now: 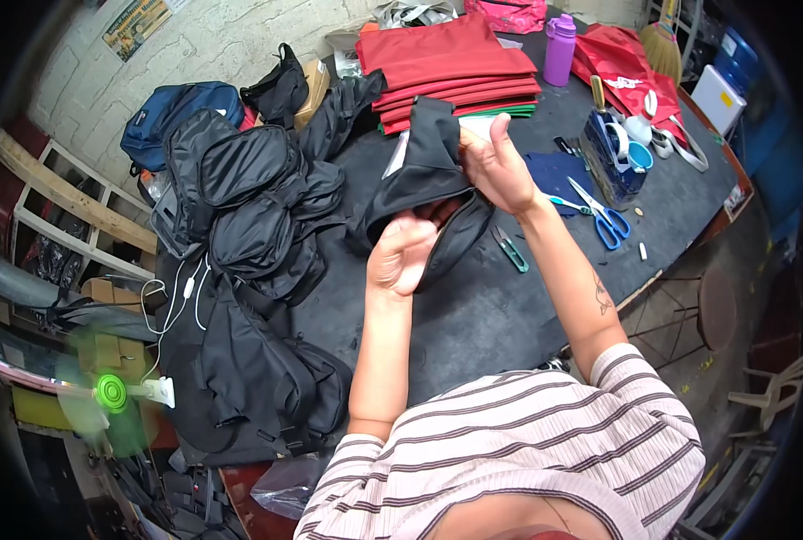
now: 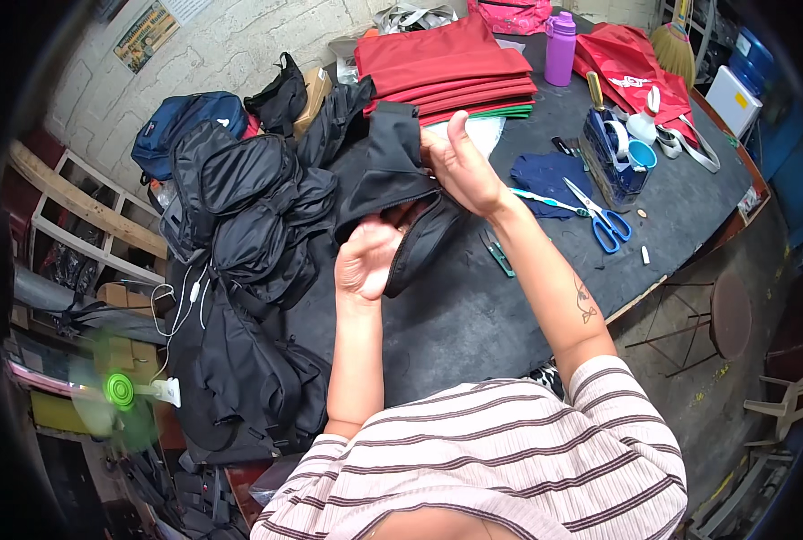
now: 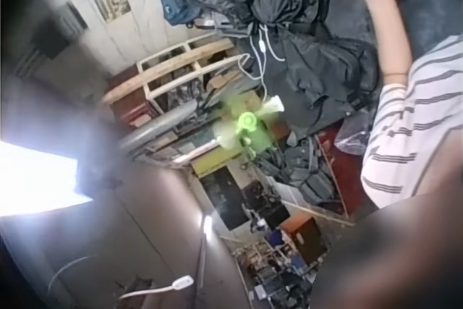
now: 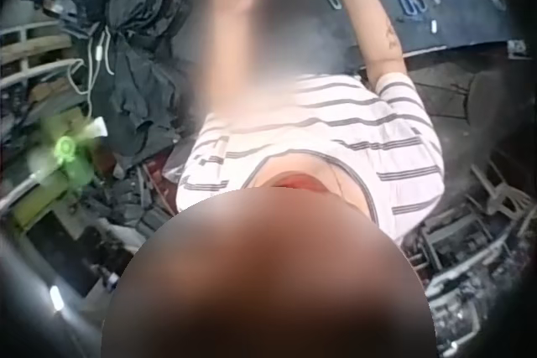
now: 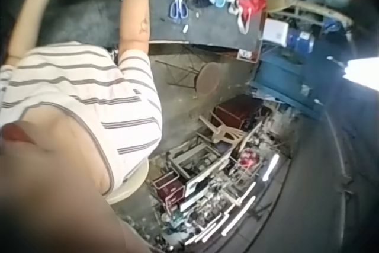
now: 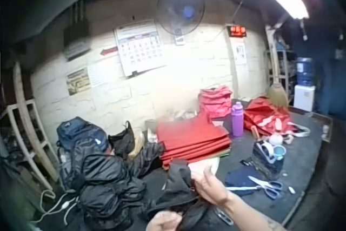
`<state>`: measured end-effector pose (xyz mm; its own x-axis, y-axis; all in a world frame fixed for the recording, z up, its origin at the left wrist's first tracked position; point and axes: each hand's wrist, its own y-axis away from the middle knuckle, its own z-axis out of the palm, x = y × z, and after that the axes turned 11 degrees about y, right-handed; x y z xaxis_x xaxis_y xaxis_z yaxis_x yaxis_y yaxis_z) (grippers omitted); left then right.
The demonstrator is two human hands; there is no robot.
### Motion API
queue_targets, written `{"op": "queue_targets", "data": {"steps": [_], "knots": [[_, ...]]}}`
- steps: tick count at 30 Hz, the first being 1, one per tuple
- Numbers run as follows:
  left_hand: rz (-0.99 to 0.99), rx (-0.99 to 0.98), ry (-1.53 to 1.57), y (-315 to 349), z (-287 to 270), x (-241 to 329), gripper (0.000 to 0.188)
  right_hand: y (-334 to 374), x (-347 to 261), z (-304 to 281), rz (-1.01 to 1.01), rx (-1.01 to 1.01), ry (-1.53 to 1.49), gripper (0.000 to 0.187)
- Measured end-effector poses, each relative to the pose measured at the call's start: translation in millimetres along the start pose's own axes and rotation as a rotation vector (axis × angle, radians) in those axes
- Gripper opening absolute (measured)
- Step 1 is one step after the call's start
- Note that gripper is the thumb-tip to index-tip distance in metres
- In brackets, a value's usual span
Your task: Inspecting black waist bags and trimming loose threads using scissors and a lighter.
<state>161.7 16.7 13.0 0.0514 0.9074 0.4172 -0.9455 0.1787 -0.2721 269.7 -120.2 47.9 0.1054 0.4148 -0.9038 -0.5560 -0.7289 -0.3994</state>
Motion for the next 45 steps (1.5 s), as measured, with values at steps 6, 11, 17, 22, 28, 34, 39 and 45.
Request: {"op": "queue_targets", "data": {"steps": [6,11,17,22,28,34,39,45], "knots": [[0.094,0.246,0.143,-7,13,9,0.046,-7,-13,3,-0.168,-0.034,-0.078,0.095],[0.063,-0.063,0.376,1,6,2,0.05,-11,-20,-7,-0.166,-0.042,-0.62,0.083],[-0.035,0.083,0.283,7,10,-2,0.041,-17,-27,6,-0.129,0.367,-0.137,0.02],[0.264,0.325,0.566,13,11,2,0.054,-13,-38,7,-0.206,0.681,-0.239,0.019],[0.41,0.022,0.31,16,2,23,0.067,18,25,-24,-0.01,0.709,-0.443,0.029],[0.457,0.37,-0.467,3,18,7,0.039,38,63,-35,0.033,0.836,0.781,0.039],[0.459,0.301,-1.097,5,9,-26,0.023,4,12,6,0.269,0.464,0.278,0.024],[0.467,0.296,-1.239,22,22,-37,0.032,-20,17,-27,0.181,0.457,-0.132,0.018]]}}
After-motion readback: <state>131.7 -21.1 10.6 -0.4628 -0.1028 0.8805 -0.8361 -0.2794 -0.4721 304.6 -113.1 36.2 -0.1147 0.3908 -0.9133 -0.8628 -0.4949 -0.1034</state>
